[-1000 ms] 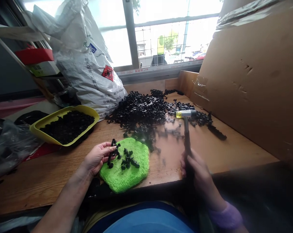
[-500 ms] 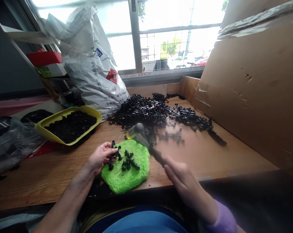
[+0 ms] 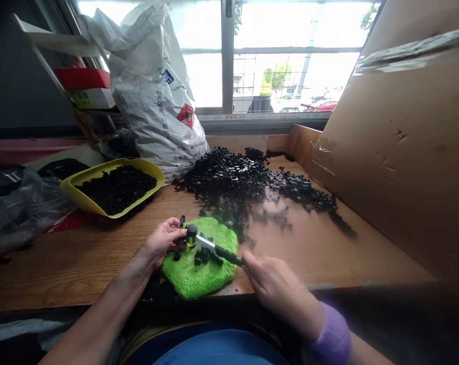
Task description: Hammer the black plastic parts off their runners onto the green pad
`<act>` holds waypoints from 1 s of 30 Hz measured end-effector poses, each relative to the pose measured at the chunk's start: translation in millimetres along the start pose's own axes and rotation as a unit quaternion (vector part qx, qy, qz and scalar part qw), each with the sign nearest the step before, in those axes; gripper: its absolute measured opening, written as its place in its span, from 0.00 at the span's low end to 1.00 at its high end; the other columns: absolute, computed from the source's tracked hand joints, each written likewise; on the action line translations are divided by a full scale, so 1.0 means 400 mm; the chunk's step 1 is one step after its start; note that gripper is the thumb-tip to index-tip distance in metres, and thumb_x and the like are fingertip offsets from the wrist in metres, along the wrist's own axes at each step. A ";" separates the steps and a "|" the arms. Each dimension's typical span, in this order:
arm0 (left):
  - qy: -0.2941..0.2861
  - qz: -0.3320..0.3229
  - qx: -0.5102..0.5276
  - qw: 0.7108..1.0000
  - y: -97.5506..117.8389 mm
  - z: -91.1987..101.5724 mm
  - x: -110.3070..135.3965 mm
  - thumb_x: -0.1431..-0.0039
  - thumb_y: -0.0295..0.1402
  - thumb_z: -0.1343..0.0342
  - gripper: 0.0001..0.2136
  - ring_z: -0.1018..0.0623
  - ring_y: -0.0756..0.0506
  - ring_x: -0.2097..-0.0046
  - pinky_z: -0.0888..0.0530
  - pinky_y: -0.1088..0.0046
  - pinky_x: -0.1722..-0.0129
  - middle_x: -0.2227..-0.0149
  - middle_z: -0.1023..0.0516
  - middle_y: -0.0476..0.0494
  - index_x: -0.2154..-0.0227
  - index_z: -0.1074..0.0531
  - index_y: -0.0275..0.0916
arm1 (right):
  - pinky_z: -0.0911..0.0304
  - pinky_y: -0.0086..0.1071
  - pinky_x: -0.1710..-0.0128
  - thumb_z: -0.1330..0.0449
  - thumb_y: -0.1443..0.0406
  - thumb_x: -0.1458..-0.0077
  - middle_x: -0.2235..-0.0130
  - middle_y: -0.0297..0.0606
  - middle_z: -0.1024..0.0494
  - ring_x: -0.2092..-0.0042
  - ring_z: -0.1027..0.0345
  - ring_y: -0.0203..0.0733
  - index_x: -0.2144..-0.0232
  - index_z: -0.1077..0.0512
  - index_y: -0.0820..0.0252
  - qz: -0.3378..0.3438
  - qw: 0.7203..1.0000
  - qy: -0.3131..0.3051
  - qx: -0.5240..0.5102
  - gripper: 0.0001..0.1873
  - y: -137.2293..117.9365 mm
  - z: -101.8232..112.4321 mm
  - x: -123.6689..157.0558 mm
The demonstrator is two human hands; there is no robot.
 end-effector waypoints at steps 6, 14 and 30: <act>0.008 0.001 -0.002 1.000 -0.001 -0.001 -0.001 0.61 0.33 0.36 0.17 0.27 0.51 0.78 0.28 0.77 0.79 0.78 0.29 0.54 0.75 0.42 0.39 | 0.52 0.31 0.77 0.56 0.64 0.39 0.78 0.33 0.32 0.78 0.41 0.38 0.69 0.37 0.55 -0.009 1.000 0.019 -0.007 0.10 -0.002 -0.002 -0.008; -0.023 0.041 0.010 0.999 0.003 0.008 0.002 0.56 0.30 0.39 0.12 0.25 0.53 0.75 0.28 0.81 0.76 0.73 0.26 0.48 0.70 0.36 0.36 | 0.50 0.30 0.77 0.57 0.60 0.38 0.78 0.30 0.38 0.77 0.45 0.35 0.68 0.34 0.58 -0.021 0.984 0.055 -0.166 0.14 0.038 0.009 0.009; -0.052 0.034 -0.090 0.994 0.020 -0.022 -0.034 0.58 0.31 0.38 0.10 0.30 0.56 0.77 0.38 0.86 0.84 0.75 0.28 0.49 0.70 0.30 0.33 | 0.38 0.35 0.62 0.54 0.58 0.40 0.62 0.40 0.24 0.61 0.33 0.47 0.52 0.30 0.57 -0.064 0.957 0.079 -0.273 0.19 0.121 -0.016 0.027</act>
Point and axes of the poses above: each hand's wrist, its own x-axis away from the middle knuckle, its own z-axis out of the back of the hand, y = z × x, the point moved 5 cm from there along -x, towards the middle knuckle
